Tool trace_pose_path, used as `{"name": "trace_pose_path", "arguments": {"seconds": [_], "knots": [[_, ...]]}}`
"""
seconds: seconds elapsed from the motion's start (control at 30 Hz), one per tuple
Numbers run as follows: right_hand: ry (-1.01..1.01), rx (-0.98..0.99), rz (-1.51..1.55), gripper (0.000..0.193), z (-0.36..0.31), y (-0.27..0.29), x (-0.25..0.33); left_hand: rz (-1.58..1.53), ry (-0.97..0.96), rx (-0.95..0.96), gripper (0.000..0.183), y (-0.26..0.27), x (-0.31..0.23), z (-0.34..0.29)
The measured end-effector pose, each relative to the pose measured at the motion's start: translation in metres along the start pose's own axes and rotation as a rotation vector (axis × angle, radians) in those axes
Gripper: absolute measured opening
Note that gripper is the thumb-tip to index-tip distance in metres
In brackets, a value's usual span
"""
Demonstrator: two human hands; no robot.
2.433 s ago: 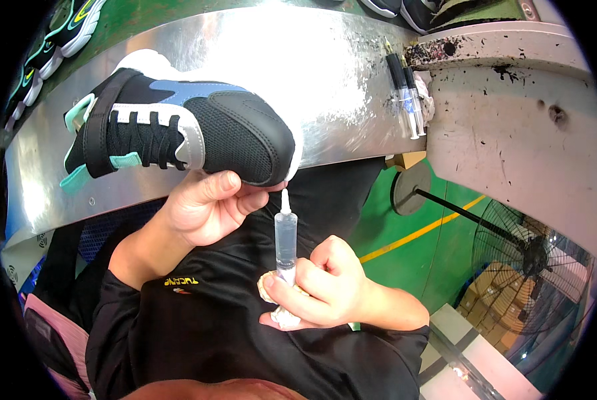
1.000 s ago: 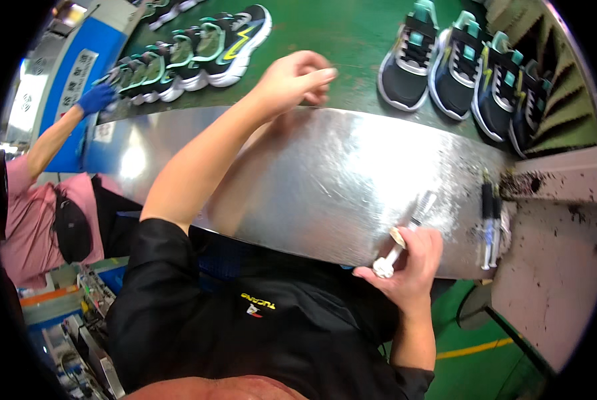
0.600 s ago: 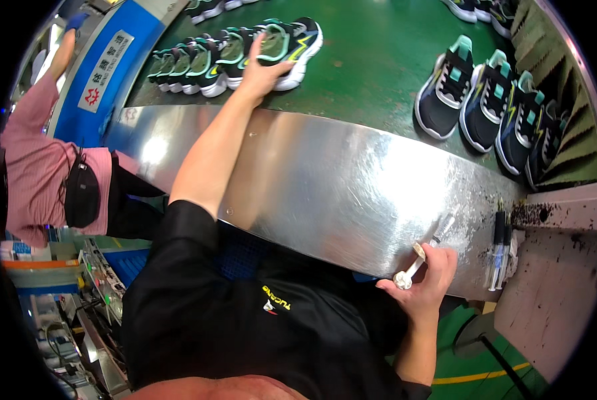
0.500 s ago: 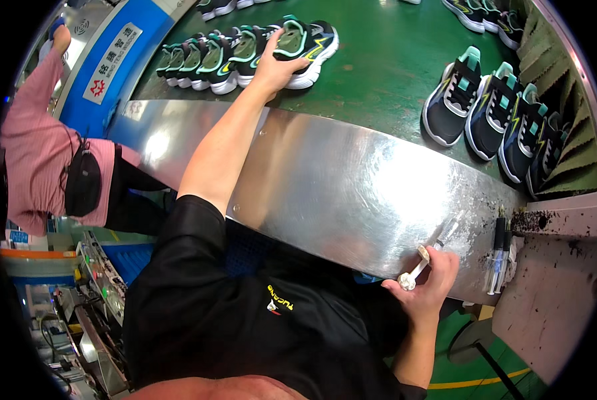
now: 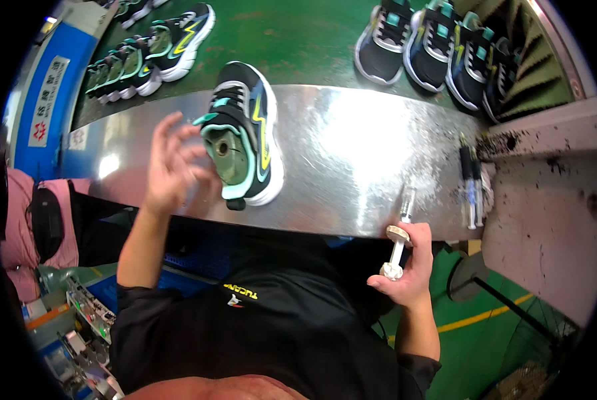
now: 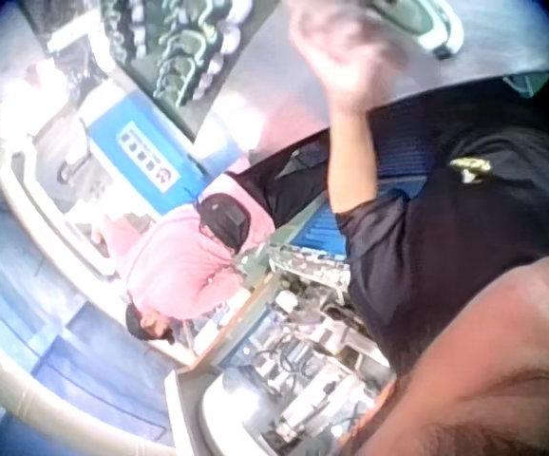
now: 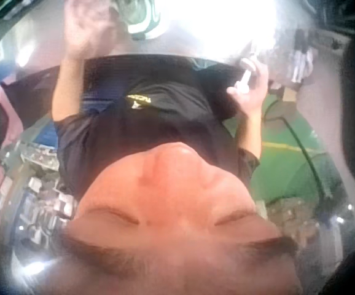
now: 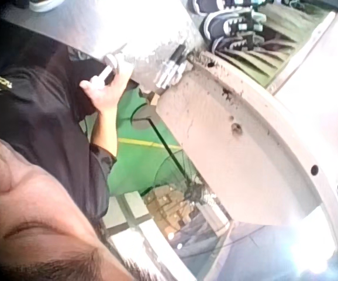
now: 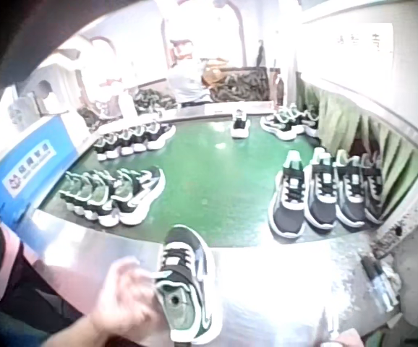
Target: The person repeatedly picks up black and teal sneakers from a metal table, inserts a syringe needle into the shoe's sole, and injects a clear liquid. After each injection, the shoe is placed back on the table. The process is repeated for multiple shoes in a factory setting.
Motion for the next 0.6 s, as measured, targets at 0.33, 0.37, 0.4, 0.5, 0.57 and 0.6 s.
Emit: {"name": "trace_pose_path", "arguments": {"seconds": [0.33,0.37,0.4,0.5,0.57,0.6], "knots": [[-0.183,-0.047,0.084,0.092,-0.017,0.003,0.019,0.663,0.269,0.035,0.036,0.017,0.016,0.147],[-0.166,-0.029,0.087,0.092,-0.017,0.002,0.022,0.574,0.149,0.003,0.036,0.004,0.013,0.142],[-0.149,-0.011,0.091,0.091,-0.019,0.0,0.025,0.339,0.189,-0.031,0.036,-0.009,0.012,0.133],[-0.121,0.003,0.168,0.091,-0.014,-0.005,0.038,-0.054,0.184,0.085,0.037,-0.04,0.01,0.116],[-0.059,0.062,0.327,0.096,0.0,-0.012,0.049,-0.335,0.155,0.214,0.036,-0.06,-0.01,0.093],[-0.051,0.077,0.412,0.099,0.009,-0.015,0.055,-0.407,0.122,0.239,0.037,-0.065,-0.017,0.083]]}}
Point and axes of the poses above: each hand's wrist, its own z-axis towards the middle knuckle, its own y-axis out of the back of the hand, x = y × z, the point moved 4 cm from there along z, towards the middle knuckle, and after that the axes turned 5 degrees about -x, right-handed, at the moved point
